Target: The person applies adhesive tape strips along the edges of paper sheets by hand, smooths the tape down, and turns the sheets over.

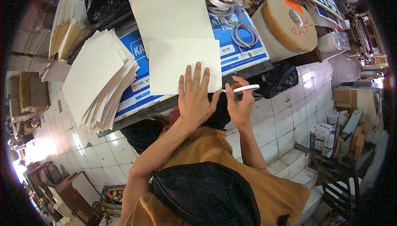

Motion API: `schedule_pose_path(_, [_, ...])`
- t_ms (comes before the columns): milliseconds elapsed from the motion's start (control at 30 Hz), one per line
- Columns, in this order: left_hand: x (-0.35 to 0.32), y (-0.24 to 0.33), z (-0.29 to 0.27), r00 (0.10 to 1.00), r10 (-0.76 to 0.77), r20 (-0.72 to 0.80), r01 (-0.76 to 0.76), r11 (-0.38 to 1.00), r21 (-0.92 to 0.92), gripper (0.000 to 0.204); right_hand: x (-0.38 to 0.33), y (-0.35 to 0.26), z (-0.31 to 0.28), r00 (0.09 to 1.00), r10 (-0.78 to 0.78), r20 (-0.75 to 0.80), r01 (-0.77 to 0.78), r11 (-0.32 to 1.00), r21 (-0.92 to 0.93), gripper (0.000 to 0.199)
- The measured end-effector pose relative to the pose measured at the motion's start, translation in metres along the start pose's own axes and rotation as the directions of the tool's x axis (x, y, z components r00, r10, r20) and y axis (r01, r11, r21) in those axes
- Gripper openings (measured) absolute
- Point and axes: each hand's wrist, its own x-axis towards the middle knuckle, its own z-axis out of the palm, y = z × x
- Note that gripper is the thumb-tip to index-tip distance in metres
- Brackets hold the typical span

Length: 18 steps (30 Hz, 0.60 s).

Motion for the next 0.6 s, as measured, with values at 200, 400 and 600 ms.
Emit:
schedule_pose_path(200, [-0.006, -0.003, 0.004, 1.0, 0.012, -0.018, -0.011, 0.999, 0.034, 0.074, -0.026, -0.021, -0.021, 0.866, -0.498, 0.036, 0.499, 0.862, -0.086, 0.007])
schedule_pose_path(400, [0.006, -0.015, -0.031, 0.957, 0.195, 0.216, -0.215, 0.974, 0.073, 0.057, -0.026, 0.002, -0.052, 0.911, -0.17, -0.375, 0.178, 0.984, -0.014, 0.027])
schedule_pose_path(600, [0.026, -0.043, -0.183, 0.85, -0.118, -0.513, -0.08, 0.934, -0.348, 0.04, -0.032, 0.023, -0.056, 0.917, 0.003, -0.4, 0.07, 0.983, 0.168, 0.029])
